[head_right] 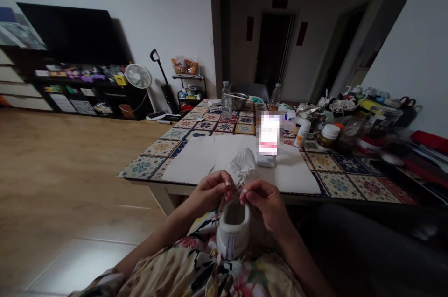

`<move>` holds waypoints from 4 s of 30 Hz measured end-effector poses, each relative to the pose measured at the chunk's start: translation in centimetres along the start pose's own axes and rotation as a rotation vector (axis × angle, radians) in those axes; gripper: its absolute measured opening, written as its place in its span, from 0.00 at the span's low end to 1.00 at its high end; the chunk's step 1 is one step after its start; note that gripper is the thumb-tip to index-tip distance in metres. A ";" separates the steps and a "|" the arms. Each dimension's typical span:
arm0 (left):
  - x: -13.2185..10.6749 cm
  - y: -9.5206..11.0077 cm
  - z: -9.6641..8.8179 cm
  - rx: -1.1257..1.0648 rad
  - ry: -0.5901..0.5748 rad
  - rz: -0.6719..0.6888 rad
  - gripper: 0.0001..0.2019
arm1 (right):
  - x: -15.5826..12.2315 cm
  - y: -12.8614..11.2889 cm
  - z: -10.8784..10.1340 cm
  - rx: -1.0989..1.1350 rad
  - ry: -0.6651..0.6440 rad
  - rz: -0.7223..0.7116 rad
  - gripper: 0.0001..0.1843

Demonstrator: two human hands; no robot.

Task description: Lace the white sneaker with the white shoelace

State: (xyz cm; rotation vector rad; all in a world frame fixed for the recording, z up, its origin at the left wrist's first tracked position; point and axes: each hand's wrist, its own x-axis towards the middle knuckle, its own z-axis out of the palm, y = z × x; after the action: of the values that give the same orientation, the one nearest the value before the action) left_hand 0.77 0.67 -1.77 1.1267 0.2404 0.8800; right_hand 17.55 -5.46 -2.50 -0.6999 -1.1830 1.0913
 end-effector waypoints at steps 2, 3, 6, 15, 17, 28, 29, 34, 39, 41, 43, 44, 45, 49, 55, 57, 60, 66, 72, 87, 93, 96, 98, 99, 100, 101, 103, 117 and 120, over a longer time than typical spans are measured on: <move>0.3 -0.4 0.4 -0.048 0.065 0.013 0.19 | 0.0 0.5 0.4 0.047 0.094 0.042 0.17; 0.3 -0.5 0.4 -0.054 0.087 0.018 0.19 | 0.0 0.6 0.6 0.062 0.138 0.052 0.18; 0.1 -0.2 0.3 0.017 0.073 0.060 0.17 | 0.1 0.6 0.8 0.003 0.197 0.026 0.14; -0.3 -0.2 1.0 0.053 0.023 0.088 0.21 | -1.1 -0.6 1.0 -0.679 0.061 -0.363 0.08; -0.3 -0.2 1.2 0.084 0.038 0.063 0.18 | -1.2 -0.6 1.0 -0.685 0.042 -0.348 0.08; -0.8 0.0 1.5 0.305 0.075 0.156 0.15 | -1.0 -0.5 1.2 -0.597 0.183 -0.307 0.03; -0.8 0.0 1.6 0.308 0.076 0.121 0.16 | -1.1 -0.3 1.2 -0.572 0.205 -0.295 0.02; -0.7 -0.1 1.5 0.390 0.209 0.089 0.19 | -1.1 -0.6 1.2 -0.715 0.164 -0.364 0.07; -0.6 -0.2 1.1 0.361 0.195 0.042 0.19 | -1.0 -1.7 1.0 -1.009 0.001 -0.491 0.09; -0.6 0.0 0.9 0.419 0.173 0.065 0.19 | -0.9 -1.7 0.8 -1.046 0.017 -0.502 0.04; -0.5 0.2 0.8 0.475 0.156 0.102 0.18 | -0.8 -1.6 0.7 -1.013 0.012 -0.457 0.03; -0.5 0.2 0.8 0.487 0.148 0.112 0.19 | -0.8 -1.6 0.6 -0.967 -0.011 -0.417 0.04; -0.4 0.3 0.7 0.489 0.142 0.112 0.19 | -0.8 -1.5 0.5 -0.915 -0.041 -0.373 0.05; -0.2 0.1 0.6 0.499 0.163 0.089 0.22 | -0.6 -1.3 0.4 -0.899 -0.093 -0.355 0.01; -0.1 0.2 0.4 0.500 0.151 0.039 0.20 | -0.7 -1.3 0.5 -1.242 -0.034 -0.653 0.07; -0.1 0.4 0.4 0.519 0.144 0.030 0.19 | -0.7 -1.4 0.6 -1.307 -0.072 -0.700 0.10; 0.2 0.7 0.5 0.495 0.132 0.005 0.18 | -0.7 -1.6 0.7 -1.314 -0.072 -0.740 0.09; 1.3 0.3 -0.2 0.546 0.172 0.020 0.14 | -0.5 -2.2 0.7 -0.998 -0.129 -0.756 0.04; 2.1 -0.2 -1.3 0.821 0.217 0.191 0.10 | -0.4 -2.5 0.7 -0.920 -0.309 -0.686 0.10; -0.9 2.5 -1.3 1.132 -0.052 0.379 0.08 | -0.5 -3.2 0.2 -1.308 -0.149 -0.528 0.07; -1.3 2.4 -0.4 1.169 -0.079 0.334 0.04 | -2.4 -6.2 1.2 -0.610 -0.594 -0.459 0.22; -1.2 2.2 -0.4 1.188 -0.057 0.329 0.04 | -2.5 -6.9 0.8 -0.551 -0.587 -0.372 0.26; -1.1 2.1 -0.4 1.184 -0.058 0.323 0.04 | -1.9 -6.3 0.3 -0.705 -0.342 -0.333 0.25; -1.1 2.0 -0.5 1.175 -0.064 0.322 0.03 | -1.5 -5.8 0.0 -0.794 -0.235 -0.339 0.23; -1.1 2.0 -0.5 1.160 -0.075 0.323 0.03 | -1.1 -5.3 -0.2 -0.884 -0.195 -0.337 0.18; -1.1 1.9 -0.5 1.137 -0.089 0.325 0.03 | -0.7 -4.8 -0.3 -0.959 -0.189 -0.341 0.13; -1.1 1.7 -0.4 1.079 -0.122 0.326 0.03 | -0.3 -4.0 -0.4 -1.049 -0.243 -0.356 0.04; -2.0 2.1 -0.7 0.353 -0.035 0.192 0.26 | -0.8 -4.5 -1.2 -0.854 -0.407 -0.318 0.13; -2.1 2.7 -0.5 0.123 0.083 0.265 0.32 | -1.0 -4.7 -1.6 -0.499 -0.330 -0.310 0.20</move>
State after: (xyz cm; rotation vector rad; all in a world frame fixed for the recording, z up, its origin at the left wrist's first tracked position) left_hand -2.19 -0.13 -0.22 1.2566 0.2189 1.1610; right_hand 20.46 -7.86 0.89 -0.6956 -1.8164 0.6650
